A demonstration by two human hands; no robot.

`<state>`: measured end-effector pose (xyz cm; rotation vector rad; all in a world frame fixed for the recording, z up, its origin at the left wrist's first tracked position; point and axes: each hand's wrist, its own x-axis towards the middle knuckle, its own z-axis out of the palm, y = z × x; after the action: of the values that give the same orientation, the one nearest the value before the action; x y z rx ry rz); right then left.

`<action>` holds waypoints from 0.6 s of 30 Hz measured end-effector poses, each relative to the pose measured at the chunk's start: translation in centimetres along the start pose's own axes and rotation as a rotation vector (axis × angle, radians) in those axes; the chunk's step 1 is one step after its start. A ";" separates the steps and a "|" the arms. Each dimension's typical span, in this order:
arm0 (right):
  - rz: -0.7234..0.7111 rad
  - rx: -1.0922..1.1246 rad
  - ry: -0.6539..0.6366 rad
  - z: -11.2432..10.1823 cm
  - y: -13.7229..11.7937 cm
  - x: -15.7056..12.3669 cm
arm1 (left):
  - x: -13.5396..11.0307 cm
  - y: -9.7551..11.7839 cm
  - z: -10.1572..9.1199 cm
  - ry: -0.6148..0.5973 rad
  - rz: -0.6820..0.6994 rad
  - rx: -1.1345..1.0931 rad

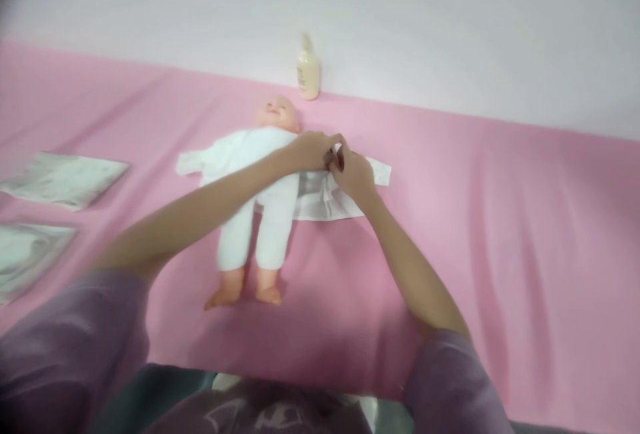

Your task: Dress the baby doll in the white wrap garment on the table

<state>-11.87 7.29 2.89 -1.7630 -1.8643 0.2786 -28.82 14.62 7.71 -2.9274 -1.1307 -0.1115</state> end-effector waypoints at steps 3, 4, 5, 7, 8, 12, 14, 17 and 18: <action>-0.023 -0.047 -0.007 -0.2 -0.1 -0.3 | -0.8 -1.2 -0.2 0.002 0.021 0.029; -0.034 -0.056 -0.012 -0.2 -0.2 -0.3 | -1.0 -1.5 -0.3 0.003 0.029 0.045; -0.043 -0.062 -0.019 -0.3 -0.3 -0.4 | -1.2 -1.8 -0.4 0.004 0.039 0.061; -0.050 -0.088 -0.038 -0.3 -0.6 -0.5 | -1.2 -2.2 -0.4 0.010 0.067 0.088; -0.050 -0.115 -0.045 -0.3 -0.7 -0.6 | -1.1 -2.4 -0.3 0.018 0.083 0.100; -0.027 -0.268 -0.057 -0.1 -1.2 -0.8 | -0.1 -2.8 0.4 0.063 0.145 0.131; -0.015 -0.294 -0.074 0.1 -1.4 -0.9 | 0.5 -2.9 0.5 0.073 0.177 0.143; -0.009 -0.232 -0.071 0.3 -1.5 -0.9 | 1.1 -3.0 -0.3 0.070 0.176 0.144; -0.013 -0.204 -0.056 0.3 -1.4 -0.9 | 1.1 -3.0 -0.7 0.063 0.160 0.138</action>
<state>-13.28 6.36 3.13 -1.8934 -2.0036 0.1383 -30.07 17.59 8.46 -2.8552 -0.8555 -0.1188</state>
